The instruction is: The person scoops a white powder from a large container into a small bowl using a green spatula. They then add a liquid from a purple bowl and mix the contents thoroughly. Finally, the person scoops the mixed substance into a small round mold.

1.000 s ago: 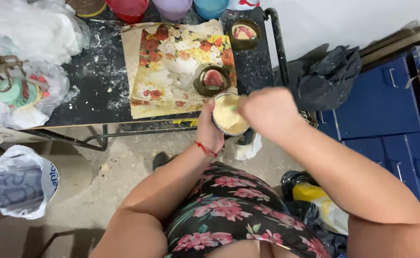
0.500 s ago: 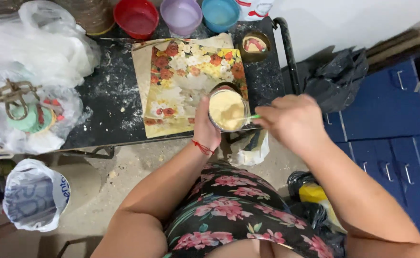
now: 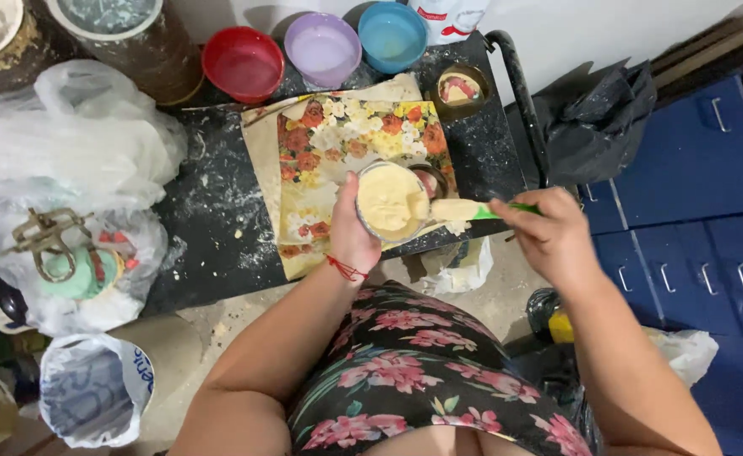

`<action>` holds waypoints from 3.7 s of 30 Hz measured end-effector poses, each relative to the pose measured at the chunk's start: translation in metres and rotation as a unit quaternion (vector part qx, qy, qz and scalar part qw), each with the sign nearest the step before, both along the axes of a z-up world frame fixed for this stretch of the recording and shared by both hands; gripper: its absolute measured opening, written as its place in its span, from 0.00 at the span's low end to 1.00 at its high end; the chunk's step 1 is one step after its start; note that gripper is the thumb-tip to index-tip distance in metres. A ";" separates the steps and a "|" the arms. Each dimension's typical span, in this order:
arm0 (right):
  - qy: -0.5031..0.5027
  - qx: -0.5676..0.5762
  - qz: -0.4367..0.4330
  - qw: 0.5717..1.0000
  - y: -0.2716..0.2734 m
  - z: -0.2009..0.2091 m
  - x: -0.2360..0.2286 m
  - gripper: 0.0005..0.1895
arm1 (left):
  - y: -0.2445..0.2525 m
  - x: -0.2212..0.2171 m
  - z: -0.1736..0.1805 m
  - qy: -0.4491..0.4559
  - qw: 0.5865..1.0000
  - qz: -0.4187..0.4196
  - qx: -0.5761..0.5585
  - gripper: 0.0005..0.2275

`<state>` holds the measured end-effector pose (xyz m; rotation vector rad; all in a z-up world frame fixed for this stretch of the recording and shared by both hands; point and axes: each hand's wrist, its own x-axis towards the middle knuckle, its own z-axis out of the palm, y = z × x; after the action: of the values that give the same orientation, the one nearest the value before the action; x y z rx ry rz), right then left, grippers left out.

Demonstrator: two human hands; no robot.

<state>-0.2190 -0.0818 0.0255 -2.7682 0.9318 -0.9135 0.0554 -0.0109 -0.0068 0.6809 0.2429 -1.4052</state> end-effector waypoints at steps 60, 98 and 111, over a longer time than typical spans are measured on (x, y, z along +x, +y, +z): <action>0.222 -0.306 0.294 0.878 -0.056 0.127 0.110 0.04 | 0.007 -0.063 -0.023 -0.126 0.980 0.006 -0.153 0.23; 0.423 0.085 0.020 0.902 -0.004 0.088 0.119 0.15 | -0.023 -0.033 -0.054 -0.193 0.963 0.158 -0.100 0.21; 0.402 -0.128 0.080 0.903 -0.006 0.057 0.115 0.09 | -0.028 -0.035 -0.041 -0.068 0.988 0.122 -0.066 0.24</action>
<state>-0.1044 -0.0875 0.0828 -3.4327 0.6423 0.2062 0.0200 -0.0386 -0.0481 0.6123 0.1197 -1.1262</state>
